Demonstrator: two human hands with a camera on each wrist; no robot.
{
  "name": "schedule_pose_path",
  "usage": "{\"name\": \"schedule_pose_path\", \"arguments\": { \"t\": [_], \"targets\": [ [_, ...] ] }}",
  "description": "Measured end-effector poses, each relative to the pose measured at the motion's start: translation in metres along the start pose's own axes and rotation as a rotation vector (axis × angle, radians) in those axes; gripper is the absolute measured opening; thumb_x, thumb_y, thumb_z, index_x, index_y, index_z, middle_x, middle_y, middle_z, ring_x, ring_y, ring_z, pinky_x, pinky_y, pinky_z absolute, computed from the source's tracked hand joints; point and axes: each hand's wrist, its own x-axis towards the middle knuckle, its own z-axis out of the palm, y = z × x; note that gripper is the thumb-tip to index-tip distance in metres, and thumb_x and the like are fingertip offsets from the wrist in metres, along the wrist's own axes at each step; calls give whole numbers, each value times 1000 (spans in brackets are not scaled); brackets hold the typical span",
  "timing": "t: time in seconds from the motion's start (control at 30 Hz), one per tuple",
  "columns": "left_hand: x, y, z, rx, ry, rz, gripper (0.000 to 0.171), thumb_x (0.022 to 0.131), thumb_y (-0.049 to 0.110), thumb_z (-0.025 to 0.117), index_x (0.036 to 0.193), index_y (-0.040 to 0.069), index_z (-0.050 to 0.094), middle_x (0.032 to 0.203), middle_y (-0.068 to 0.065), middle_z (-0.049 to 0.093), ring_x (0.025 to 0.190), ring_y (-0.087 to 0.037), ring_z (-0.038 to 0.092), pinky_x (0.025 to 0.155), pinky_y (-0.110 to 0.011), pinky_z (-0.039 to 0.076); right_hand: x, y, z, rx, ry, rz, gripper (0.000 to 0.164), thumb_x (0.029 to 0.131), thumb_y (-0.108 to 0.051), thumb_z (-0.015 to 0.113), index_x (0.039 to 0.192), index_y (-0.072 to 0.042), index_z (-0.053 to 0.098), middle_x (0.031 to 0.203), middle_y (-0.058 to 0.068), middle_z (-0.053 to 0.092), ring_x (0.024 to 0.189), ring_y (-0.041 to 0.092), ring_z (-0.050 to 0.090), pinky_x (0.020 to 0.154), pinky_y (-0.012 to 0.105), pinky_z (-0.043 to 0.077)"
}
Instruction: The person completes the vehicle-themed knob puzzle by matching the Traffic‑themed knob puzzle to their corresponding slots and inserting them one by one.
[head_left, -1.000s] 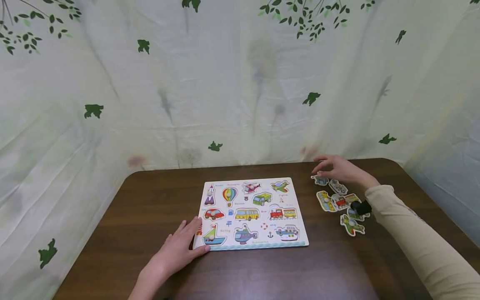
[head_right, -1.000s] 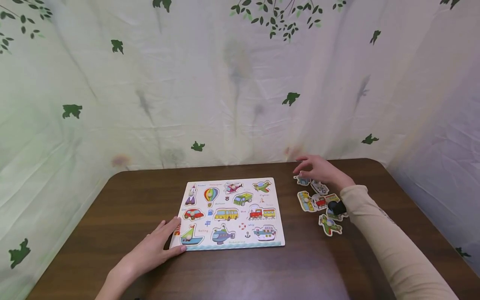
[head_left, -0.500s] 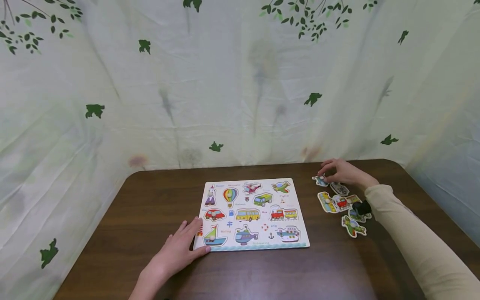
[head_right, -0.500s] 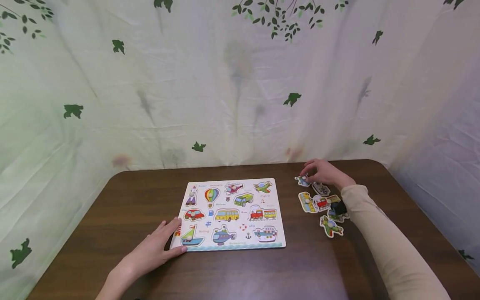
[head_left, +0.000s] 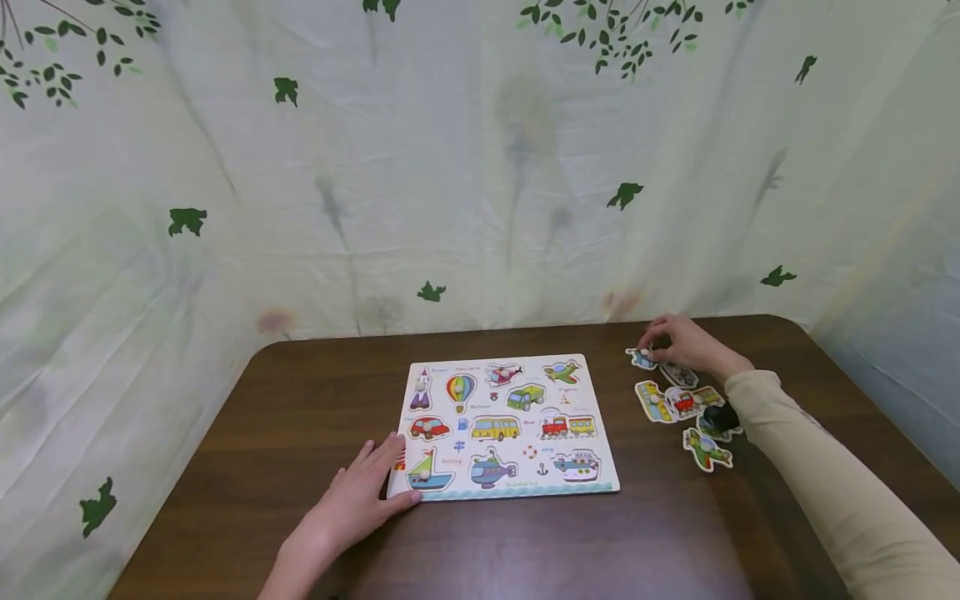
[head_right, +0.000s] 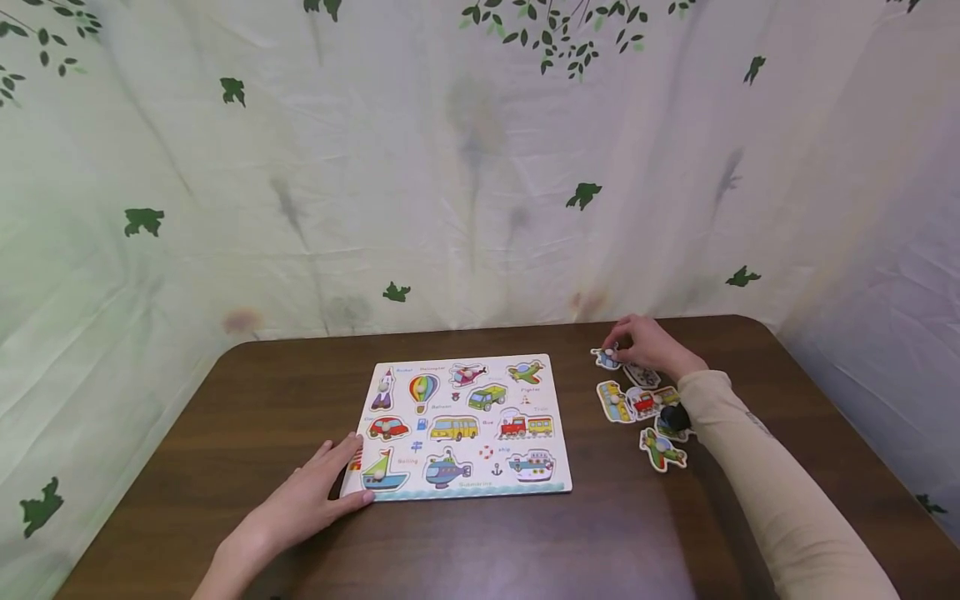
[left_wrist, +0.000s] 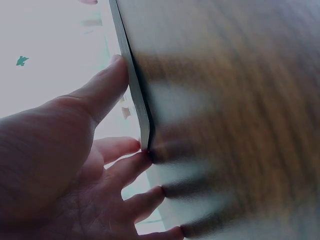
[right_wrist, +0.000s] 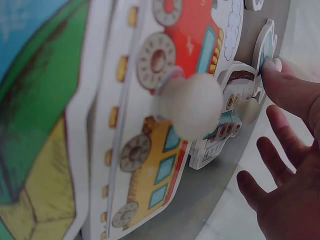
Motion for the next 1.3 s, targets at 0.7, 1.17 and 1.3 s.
{"name": "schedule_pose_path", "arguments": {
  "t": [0.7, 1.17, 1.3],
  "targets": [
    [2, 0, 0, 3, -10, -10, 85, 85, 49, 73, 151, 7, 39, 154, -16, 36, 143, -46, 23, 98, -78, 21, -6, -1, -5, 24, 4, 29, 16, 89, 2, 66, 104, -1, 71, 109, 18, 66, 101, 35, 57, 85, 53, 43],
    [1, 0, 0, 8, -6, -8, 85, 85, 49, 74, 150, 6, 40, 154, -17, 36, 142, -46, 24, 98, -78, 22, -6, -14, -3, 46, 1, -17, 13, 90, -2, 68, 102, -4, 71, 107, 13, 66, 99, 32, 55, 88, 53, 42],
    [0, -1, 0, 4, -7, -7, 85, 85, 49, 73, 150, 7, 39, 154, -17, 36, 142, -46, 23, 98, -78, 22, -8, -18, -2, 55, 16, -19, 12, 91, -3, 68, 103, -5, 70, 108, 13, 64, 99, 32, 53, 89, 53, 41]
  ]
}}
